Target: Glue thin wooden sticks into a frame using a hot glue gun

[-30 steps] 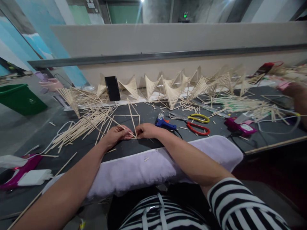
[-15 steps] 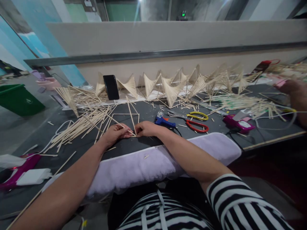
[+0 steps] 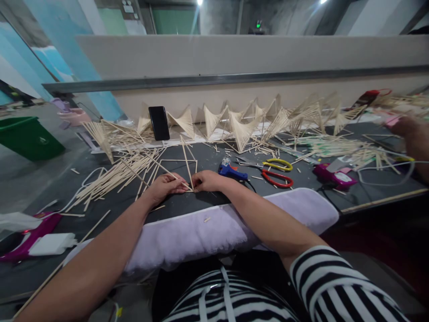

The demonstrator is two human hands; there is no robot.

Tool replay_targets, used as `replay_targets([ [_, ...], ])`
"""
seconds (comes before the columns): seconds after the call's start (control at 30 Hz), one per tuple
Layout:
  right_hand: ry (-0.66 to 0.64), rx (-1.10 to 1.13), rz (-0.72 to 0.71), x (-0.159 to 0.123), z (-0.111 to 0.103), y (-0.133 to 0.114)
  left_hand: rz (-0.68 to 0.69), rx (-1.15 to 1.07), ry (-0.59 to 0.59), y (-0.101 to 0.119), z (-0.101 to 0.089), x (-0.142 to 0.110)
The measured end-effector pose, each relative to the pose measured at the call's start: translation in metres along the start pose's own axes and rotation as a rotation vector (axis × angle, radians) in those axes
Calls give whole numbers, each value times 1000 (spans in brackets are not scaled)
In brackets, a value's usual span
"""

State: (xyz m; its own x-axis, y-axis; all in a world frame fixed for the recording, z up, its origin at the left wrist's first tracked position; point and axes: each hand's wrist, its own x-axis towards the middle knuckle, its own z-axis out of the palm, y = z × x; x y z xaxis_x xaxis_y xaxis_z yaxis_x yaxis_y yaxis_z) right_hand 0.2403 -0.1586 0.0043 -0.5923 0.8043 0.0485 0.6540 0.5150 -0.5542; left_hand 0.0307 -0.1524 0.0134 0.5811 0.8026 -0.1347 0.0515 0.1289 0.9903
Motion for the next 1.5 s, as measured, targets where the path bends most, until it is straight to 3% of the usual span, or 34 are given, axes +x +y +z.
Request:
replay_targets([
  [1.5,-6,5,25,-1,-1,-2,14,4,7,-2,-1,1],
])
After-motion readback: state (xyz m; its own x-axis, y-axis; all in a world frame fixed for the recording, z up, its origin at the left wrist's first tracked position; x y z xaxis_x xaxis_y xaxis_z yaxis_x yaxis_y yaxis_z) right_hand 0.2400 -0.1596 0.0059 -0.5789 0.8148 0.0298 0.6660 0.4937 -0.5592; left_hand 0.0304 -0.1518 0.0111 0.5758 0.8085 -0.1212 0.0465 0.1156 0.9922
